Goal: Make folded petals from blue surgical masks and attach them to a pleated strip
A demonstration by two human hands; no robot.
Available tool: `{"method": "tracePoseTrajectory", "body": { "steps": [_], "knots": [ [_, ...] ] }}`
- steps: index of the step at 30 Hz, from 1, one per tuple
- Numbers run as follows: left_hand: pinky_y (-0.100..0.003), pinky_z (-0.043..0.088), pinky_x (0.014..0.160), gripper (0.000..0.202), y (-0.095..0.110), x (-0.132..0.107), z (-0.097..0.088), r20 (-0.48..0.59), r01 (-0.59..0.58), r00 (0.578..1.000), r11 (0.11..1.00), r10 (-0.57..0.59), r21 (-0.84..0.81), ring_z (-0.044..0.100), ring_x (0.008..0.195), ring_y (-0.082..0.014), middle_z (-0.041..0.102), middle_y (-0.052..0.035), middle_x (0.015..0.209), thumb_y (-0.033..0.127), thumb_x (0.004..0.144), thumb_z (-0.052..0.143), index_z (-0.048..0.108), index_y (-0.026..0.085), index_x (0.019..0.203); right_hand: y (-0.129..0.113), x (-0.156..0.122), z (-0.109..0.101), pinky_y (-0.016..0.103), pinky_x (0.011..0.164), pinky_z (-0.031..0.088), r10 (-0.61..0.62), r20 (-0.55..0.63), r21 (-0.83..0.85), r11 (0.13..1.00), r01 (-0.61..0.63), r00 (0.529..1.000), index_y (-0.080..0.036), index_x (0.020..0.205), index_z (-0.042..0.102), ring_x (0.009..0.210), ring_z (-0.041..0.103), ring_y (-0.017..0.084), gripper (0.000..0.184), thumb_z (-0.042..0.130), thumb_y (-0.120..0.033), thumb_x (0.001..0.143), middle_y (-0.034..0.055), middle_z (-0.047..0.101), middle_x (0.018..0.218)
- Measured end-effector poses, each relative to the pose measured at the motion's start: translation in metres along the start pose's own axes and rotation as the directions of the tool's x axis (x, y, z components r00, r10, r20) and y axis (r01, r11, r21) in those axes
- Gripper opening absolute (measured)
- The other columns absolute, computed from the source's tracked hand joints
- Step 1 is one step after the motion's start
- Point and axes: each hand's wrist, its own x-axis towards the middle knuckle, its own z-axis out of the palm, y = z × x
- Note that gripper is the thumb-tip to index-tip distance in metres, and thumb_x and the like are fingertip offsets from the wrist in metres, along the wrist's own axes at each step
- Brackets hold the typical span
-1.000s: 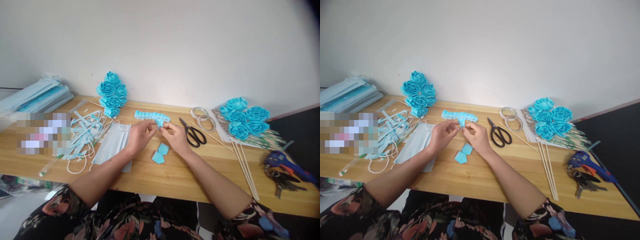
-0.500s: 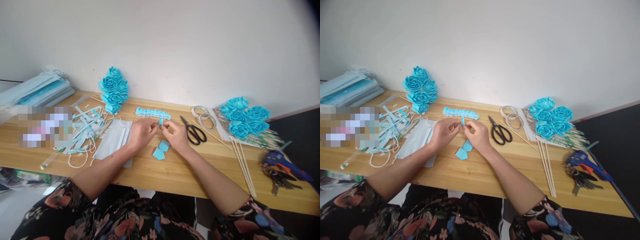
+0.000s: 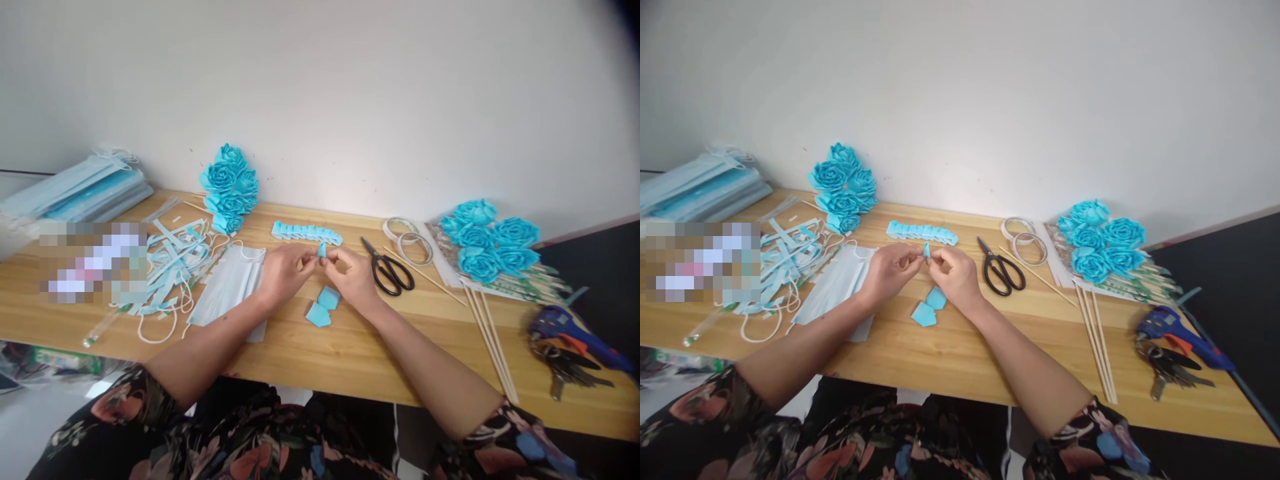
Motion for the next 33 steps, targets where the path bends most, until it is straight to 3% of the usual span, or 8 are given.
{"method": "tracePoseTrajectory", "body": {
  "steps": [13,16,20,24,27,30,33],
  "knots": [
    [-0.026,0.038,0.062,0.019,0.000,0.003,-0.006,0.008,-0.018,1.000,0.999,0.017,0.038,0.054,0.062,-0.0127,0.064,-0.0012,0.064,0.019,0.084,0.054,0.068,0.017,0.072,-0.002,-0.002,-0.001,0.028,0.070,0.047,0.032,0.009,0.039,0.999,-0.032,0.999,-0.021,0.070,0.062,0.067,0.060,0.016,0.013,0.059,-0.025,0.083,-0.0001,0.065,0.069],
    [-0.025,0.039,0.063,0.016,-0.002,0.005,-0.008,-0.001,0.043,0.999,0.999,-0.043,0.002,0.056,0.064,-0.0126,0.066,-0.0013,0.068,0.020,0.083,0.054,0.068,0.016,0.076,-0.001,0.001,-0.003,0.027,0.070,0.046,0.111,0.014,0.100,0.989,-0.112,0.994,-0.021,0.069,0.060,0.068,0.060,0.016,0.015,0.061,-0.028,0.081,-0.0009,0.064,0.068],
    [-0.024,0.038,0.058,0.017,-0.002,0.014,-0.019,-0.027,0.204,0.978,0.976,-0.206,-0.076,0.054,0.059,-0.0116,0.065,-0.0003,0.067,0.023,0.082,0.054,0.069,0.016,0.079,0.011,0.006,-0.004,0.027,0.069,0.044,0.249,0.013,0.207,0.947,-0.246,0.969,-0.020,0.069,0.061,0.068,0.058,0.015,0.018,0.061,-0.034,0.081,-0.0015,0.064,0.069],
    [-0.023,0.040,0.059,0.018,0.006,0.032,-0.060,-0.201,0.239,0.947,0.968,-0.251,-0.081,0.053,0.061,-0.0112,0.065,-0.0004,0.069,0.026,0.083,0.054,0.068,0.015,0.079,0.025,0.010,-0.005,0.027,0.072,0.044,0.345,-0.029,0.322,0.892,-0.318,0.938,-0.020,0.073,0.065,0.069,0.057,0.015,0.018,0.062,-0.037,0.079,-0.0022,0.065,0.071],
    [-0.022,0.040,0.061,0.019,0.004,0.042,-0.105,-0.292,0.225,0.936,0.972,-0.198,0.061,0.052,0.063,-0.0111,0.063,-0.0005,0.068,0.026,0.084,0.054,0.069,0.015,0.084,0.030,0.013,-0.004,0.028,0.075,0.044,0.384,-0.050,0.377,0.862,-0.338,0.922,-0.020,0.072,0.065,0.070,0.058,0.015,0.018,0.064,-0.038,0.077,-0.0019,0.066,0.072],
    [-0.025,0.038,0.060,0.021,-0.020,0.038,-0.145,-0.225,0.298,0.945,0.911,-0.238,0.287,0.051,0.062,-0.0135,0.061,-0.0013,0.064,0.030,0.083,0.054,0.070,0.015,0.084,0.031,0.013,-0.003,0.028,0.076,0.045,0.391,-0.056,0.407,0.849,-0.336,0.919,-0.020,0.074,0.067,0.073,0.060,0.015,0.019,0.065,-0.038,0.077,-0.0009,0.068,0.075],
    [-0.028,0.036,0.061,0.024,-0.061,0.020,-0.171,-0.014,0.330,0.924,0.777,-0.383,0.536,0.055,0.065,-0.0189,0.065,-0.0043,0.067,0.034,0.081,0.053,0.071,0.018,0.077,0.030,0.014,-0.003,0.029,0.076,0.046,0.396,-0.074,0.413,0.847,-0.333,0.915,-0.020,0.074,0.067,0.072,0.060,0.016,0.019,0.066,-0.039,0.077,-0.0003,0.069,0.075]
  ]
}}
